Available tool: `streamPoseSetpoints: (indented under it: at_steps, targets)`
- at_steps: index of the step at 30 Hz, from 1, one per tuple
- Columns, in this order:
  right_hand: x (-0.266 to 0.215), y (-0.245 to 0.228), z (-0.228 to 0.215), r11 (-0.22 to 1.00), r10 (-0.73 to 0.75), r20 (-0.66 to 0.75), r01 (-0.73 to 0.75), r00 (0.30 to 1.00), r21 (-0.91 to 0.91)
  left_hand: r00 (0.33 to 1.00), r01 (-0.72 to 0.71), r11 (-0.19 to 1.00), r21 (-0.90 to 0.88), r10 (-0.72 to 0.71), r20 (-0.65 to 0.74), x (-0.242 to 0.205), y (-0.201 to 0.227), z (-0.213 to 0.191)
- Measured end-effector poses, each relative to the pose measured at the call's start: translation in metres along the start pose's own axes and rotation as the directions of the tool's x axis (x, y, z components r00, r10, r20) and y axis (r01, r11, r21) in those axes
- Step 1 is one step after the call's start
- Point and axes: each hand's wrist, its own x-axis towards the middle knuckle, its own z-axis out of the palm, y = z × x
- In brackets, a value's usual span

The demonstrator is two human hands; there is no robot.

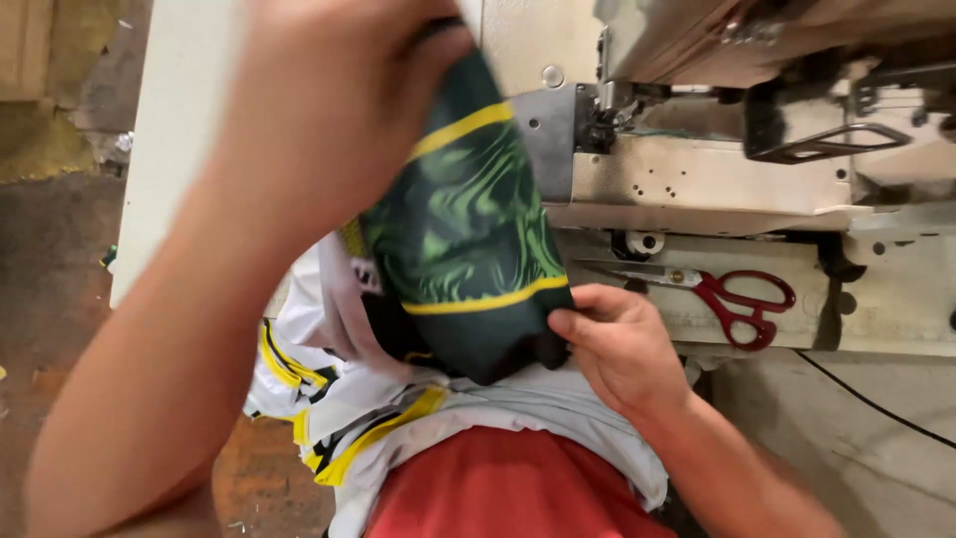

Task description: Aligning and trimming jersey fabric components at a sewing workstation to prepare them for assembly or finishing.

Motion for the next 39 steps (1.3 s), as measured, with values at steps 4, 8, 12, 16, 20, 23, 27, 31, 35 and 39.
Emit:
streamPoseSetpoints:
  at_steps: [4, 8, 12, 16, 20, 23, 27, 31, 35, 39]
  targets:
    - [0.006, 0.028, -0.011, 0.987, 0.009, -0.077, 0.003, 0.997, 0.160, 1.000, -0.014, 0.980, -0.200, 0.018, 0.018, 0.032, -0.007, 0.107]
    - [0.001, 0.030, -0.025, 0.975, 0.131, -0.205, -0.088, 0.970, 0.207, 0.995, 0.101, 0.991, -0.083, -0.099, 0.028, 0.037, 0.004, 0.152]
    - [0.009, 0.006, -0.028, 0.965, 0.022, -0.132, 0.013, 0.991, 0.262, 0.993, -0.046, 0.988, -0.145, 0.030, -0.114, 0.060, 0.001, 0.169]
    - [0.009, -0.005, -0.023, 0.959, -0.011, -0.112, 0.042, 0.994, 0.280, 0.999, -0.023, 0.980, -0.198, 0.018, -0.029, 0.062, -0.019, 0.194]
    - [0.009, -0.001, -0.023, 0.964, -0.006, -0.122, 0.038, 0.993, 0.262, 0.999, -0.048, 0.970, -0.240, 0.040, -0.035, 0.061, -0.018, 0.192]
    - [0.007, -0.006, -0.015, 0.969, -0.032, -0.118, 0.059, 0.993, 0.238, 1.000, -0.026, 0.968, -0.250, 0.023, -0.015, 0.060, -0.016, 0.190]
    - [0.002, -0.010, -0.006, 0.963, -0.091, -0.147, 0.125, 0.985, 0.240, 0.994, 0.107, 0.980, -0.169, -0.101, 0.043, 0.053, -0.019, 0.198]
    - [-0.005, -0.024, 0.007, 0.949, -0.297, -0.083, 0.304, 0.951, 0.080, 1.000, 0.011, 0.980, -0.198, -0.016, -0.026, 0.062, -0.015, 0.193]
    - [-0.012, -0.048, 0.002, 0.636, -0.550, 0.130, 0.515, 0.825, -0.575, 0.989, -0.126, 0.970, -0.208, 0.107, -0.102, 0.062, -0.019, 0.192]
    - [0.004, -0.071, -0.020, -0.242, -0.487, 0.769, 0.782, 0.415, -0.575, 0.975, -0.205, 0.959, -0.194, 0.184, -0.123, 0.065, -0.020, 0.192]
